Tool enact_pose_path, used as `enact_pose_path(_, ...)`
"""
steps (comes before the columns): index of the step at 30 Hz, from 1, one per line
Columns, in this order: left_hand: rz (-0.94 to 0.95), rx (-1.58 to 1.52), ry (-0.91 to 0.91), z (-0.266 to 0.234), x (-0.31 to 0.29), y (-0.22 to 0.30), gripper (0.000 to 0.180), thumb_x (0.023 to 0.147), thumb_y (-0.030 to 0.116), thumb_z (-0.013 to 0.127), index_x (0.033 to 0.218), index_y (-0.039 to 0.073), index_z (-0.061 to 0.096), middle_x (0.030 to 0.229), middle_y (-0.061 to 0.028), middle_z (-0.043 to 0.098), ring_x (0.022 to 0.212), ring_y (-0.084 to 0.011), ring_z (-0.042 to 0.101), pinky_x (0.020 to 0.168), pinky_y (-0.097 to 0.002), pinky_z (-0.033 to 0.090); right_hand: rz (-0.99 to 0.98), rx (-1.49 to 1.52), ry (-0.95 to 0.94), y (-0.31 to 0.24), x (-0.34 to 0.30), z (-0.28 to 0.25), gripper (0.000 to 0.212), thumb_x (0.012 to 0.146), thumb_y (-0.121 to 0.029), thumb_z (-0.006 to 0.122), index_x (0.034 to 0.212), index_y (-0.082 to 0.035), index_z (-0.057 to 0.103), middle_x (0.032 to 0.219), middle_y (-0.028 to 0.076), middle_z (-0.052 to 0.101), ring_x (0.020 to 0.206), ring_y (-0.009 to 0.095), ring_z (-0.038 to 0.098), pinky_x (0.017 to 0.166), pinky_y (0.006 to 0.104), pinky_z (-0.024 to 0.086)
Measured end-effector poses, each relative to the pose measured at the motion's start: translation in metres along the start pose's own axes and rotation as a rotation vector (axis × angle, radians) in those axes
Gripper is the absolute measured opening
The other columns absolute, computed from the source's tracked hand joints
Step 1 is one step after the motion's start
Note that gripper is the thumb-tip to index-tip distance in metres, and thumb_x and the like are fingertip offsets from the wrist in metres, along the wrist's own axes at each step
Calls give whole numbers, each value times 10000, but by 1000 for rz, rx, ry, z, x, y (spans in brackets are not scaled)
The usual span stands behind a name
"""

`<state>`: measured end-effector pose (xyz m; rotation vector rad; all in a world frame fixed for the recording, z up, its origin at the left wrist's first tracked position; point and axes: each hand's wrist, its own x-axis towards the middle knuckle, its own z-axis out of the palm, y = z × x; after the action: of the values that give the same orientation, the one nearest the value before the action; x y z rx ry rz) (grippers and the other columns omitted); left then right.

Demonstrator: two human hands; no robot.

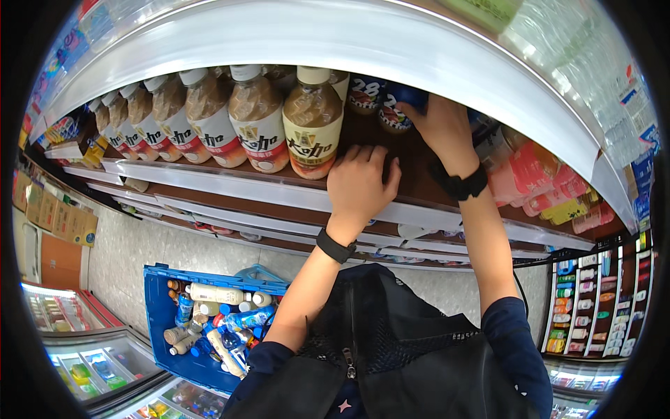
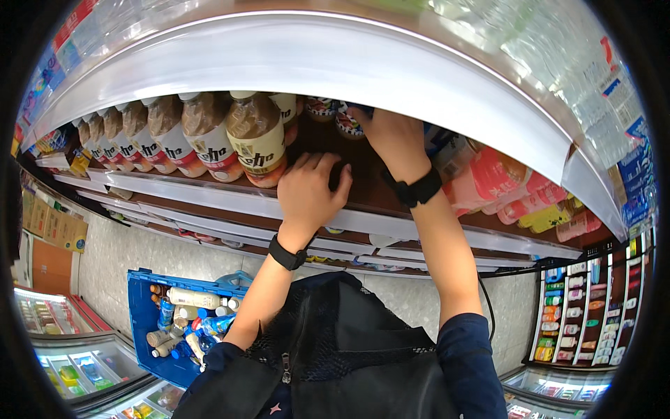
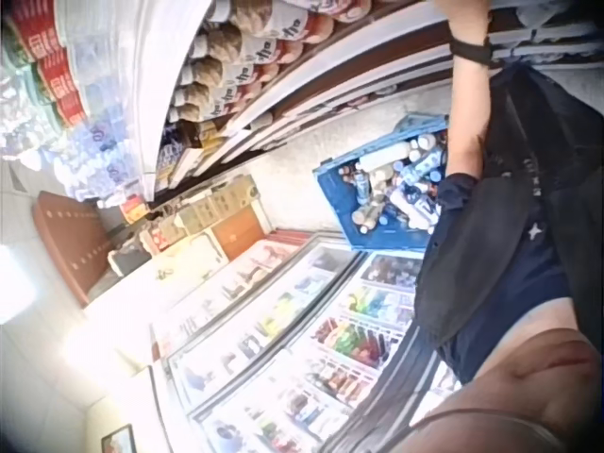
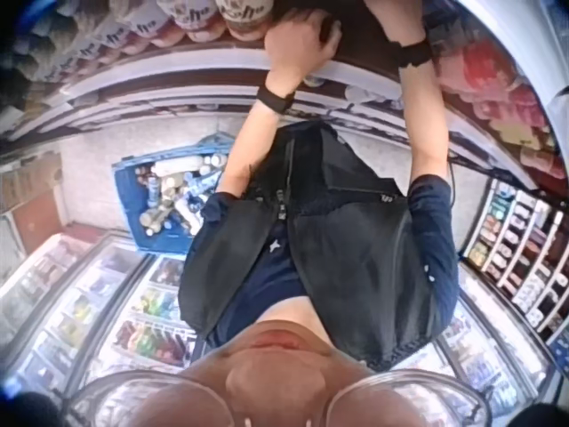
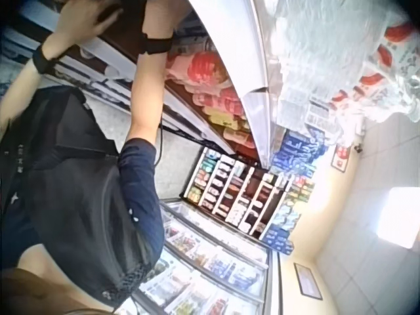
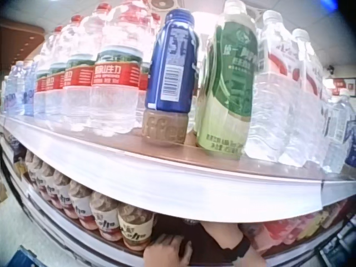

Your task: Stocking supermarket shelves with bottled drinks from a blue crate.

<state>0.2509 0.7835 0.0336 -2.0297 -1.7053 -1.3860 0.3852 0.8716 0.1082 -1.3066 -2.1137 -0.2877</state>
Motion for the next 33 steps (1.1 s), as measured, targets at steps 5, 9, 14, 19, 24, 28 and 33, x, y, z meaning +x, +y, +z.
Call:
enact_pose_path(5, 2, 1, 6, 2, -2, 1, 168, 801, 255, 648, 818, 88, 642, 744, -77, 638, 709, -266, 616, 563, -372, 490, -83, -103, 34, -3, 7, -1, 514, 787, -304, 724, 1091, 69, 545, 927, 257, 639, 867, 432, 624, 792, 452, 510)
enact_pose_path(9, 7, -12, 3, 3, -8, 6, 164, 816, 253, 639, 818, 88, 645, 745, -74, 639, 712, -266, 617, 570, -371, 488, -66, -117, -22, 8, 6, 3, 555, 778, -267, 730, 1140, 83, 498, 901, 274, 638, 860, 437, 630, 750, 470, 521)
enact_pose_path(14, -16, -24, -2, 0, -16, 7, 158, 821, 246, 636, 821, 88, 649, 750, -68, 630, 724, -265, 614, 598, -373, 487, -59, -84, -70, 5, 1, 2, 694, 776, -236, 733, 1301, 62, 390, 881, 264, 644, 849, 433, 633, 741, 477, 517)
enact_pose_path(19, 0, -28, -3, 5, -30, -1, 150, 814, 235, 643, 810, 86, 650, 766, -57, 626, 761, -250, 612, 621, -367, 483, 106, -70, -70, 1, -19, 12, 757, 772, -263, 733, 1396, -56, 357, 863, 215, 665, 827, 413, 645, 711, 454, 516)
enact_pose_path(24, 13, -35, 13, 5, -45, -14, 139, 802, 220, 648, 780, 83, 645, 781, -52, 619, 798, -243, 603, 671, -363, 484, -1, -191, 137, -17, -34, -14, 512, 791, -411, 705, 1177, -88, 615, 1042, 169, 669, 891, 336, 658, 750, 412, 512)
enact_pose_path(28, -34, -29, -98, 3, -42, -7, 168, 792, 240, 666, 811, 74, 645, 834, -58, 628, 866, -249, 605, 700, -377, 489, -127, -286, 343, 7, -2, -33, 582, 783, -465, 708, 1174, -44, 610, 1148, 201, 626, 1030, 363, 611, 866, 425, 475)
enact_pose_path(33, -52, 15, -337, 12, -18, 12, 453, 745, 319, 721, 1041, 0, 596, 1065, -147, 607, 1013, -290, 591, 803, -401, 505, -3, -430, 164, 19, 20, -26, 916, 700, -612, 714, 1328, 0, 449, 1254, 248, 552, 1160, 420, 518, 987, 451, 405)
